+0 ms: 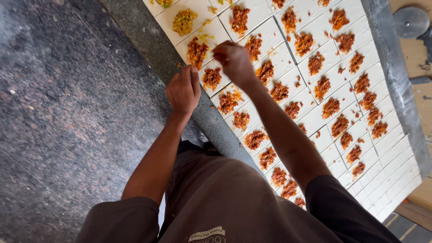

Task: The person takes portions of red-colored filling from a metal tray and places them onto individual square-cut pieces of dough arranged on a large table.

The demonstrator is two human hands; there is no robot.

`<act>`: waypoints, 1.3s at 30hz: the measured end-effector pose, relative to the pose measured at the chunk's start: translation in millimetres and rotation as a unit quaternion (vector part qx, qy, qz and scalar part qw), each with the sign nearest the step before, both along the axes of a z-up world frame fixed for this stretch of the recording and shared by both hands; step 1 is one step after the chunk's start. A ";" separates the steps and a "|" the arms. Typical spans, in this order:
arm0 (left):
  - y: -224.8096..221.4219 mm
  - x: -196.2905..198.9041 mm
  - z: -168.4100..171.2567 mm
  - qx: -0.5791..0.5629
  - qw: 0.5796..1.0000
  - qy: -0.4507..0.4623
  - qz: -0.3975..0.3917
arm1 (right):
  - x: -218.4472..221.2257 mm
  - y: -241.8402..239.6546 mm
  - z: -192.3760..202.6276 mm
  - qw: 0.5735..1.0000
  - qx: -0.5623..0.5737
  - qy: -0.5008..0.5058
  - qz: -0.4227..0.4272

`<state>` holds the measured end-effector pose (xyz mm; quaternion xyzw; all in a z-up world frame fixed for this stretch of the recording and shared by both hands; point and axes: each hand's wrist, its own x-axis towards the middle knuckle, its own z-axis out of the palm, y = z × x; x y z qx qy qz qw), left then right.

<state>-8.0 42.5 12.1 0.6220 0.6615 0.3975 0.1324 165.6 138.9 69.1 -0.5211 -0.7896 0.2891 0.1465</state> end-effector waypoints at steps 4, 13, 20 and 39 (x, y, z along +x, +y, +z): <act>-1.7 -1.4 5.0 -0.035 0.998 -0.051 -0.001 | -38.3 -25.9 -16.0 0.986 0.119 -0.077 0.083; -7.5 6.4 -11.9 -0.012 1.000 -0.006 -0.005 | -4.4 -46.2 -5.1 0.991 -0.037 0.090 -0.092; -8.5 18.3 -9.9 0.005 0.993 0.115 0.039 | 153.5 -163.1 14.5 0.630 -0.220 0.621 -0.411; -67.3 141.7 47.7 -0.063 0.977 -0.128 -0.159 | 456.9 -472.8 44.5 0.405 0.047 0.653 -0.638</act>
